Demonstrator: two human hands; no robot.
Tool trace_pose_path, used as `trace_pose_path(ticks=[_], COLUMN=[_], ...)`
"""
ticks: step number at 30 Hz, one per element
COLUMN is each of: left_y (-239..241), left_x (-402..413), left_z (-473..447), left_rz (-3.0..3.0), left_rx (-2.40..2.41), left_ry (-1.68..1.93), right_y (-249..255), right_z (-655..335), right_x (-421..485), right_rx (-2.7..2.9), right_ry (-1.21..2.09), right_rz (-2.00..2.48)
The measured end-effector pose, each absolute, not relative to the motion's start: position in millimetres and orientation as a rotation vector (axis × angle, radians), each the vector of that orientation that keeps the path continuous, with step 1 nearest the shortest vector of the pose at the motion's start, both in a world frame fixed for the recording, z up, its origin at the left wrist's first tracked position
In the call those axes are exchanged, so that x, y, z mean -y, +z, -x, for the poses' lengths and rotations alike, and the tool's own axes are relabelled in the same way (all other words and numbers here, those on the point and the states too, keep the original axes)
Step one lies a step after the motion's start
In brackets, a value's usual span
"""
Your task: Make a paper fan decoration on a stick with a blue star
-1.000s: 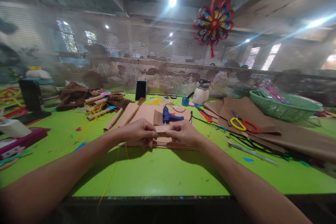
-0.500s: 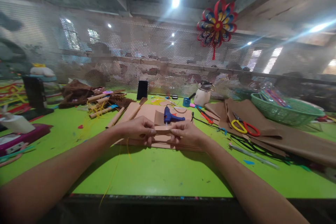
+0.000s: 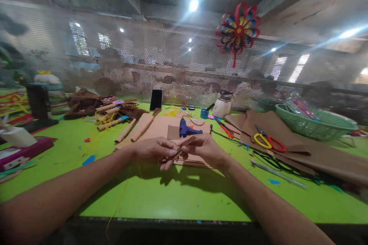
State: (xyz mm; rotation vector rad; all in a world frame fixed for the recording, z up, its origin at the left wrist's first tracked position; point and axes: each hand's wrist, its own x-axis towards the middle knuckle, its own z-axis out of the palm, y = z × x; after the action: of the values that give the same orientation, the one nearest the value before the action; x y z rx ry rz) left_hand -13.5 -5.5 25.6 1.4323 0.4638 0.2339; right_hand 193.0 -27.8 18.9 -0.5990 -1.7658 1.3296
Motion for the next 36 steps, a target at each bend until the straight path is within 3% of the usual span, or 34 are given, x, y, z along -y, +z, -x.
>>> trace_pose_path(ticks=[5,12,19,27,36], left_y=[22,29,20,8,15], left_x=[10,-7,-4,-13,-12], left_z=[7,13,5,17,14], left_rz=[-1.511,-1.82,-2.141,-2.262,-2.415], left_rx=[-0.469,-0.798,-0.9,-1.059,-1.121], left_ry=[0.219,0.636,0.694,0.434,0.4], right_y=[28,20,5,-5,-8], right_z=[-193,-188,-189,-189,-192], right_x=[32,26,17,9,3], right_rx=[1.88,2.121,2.189,2.358,2.361], right_ry=[1.145,1.01,0.619,0.551,0.487], right_rz=[0.755,0.902,1.109,1.17,1.04])
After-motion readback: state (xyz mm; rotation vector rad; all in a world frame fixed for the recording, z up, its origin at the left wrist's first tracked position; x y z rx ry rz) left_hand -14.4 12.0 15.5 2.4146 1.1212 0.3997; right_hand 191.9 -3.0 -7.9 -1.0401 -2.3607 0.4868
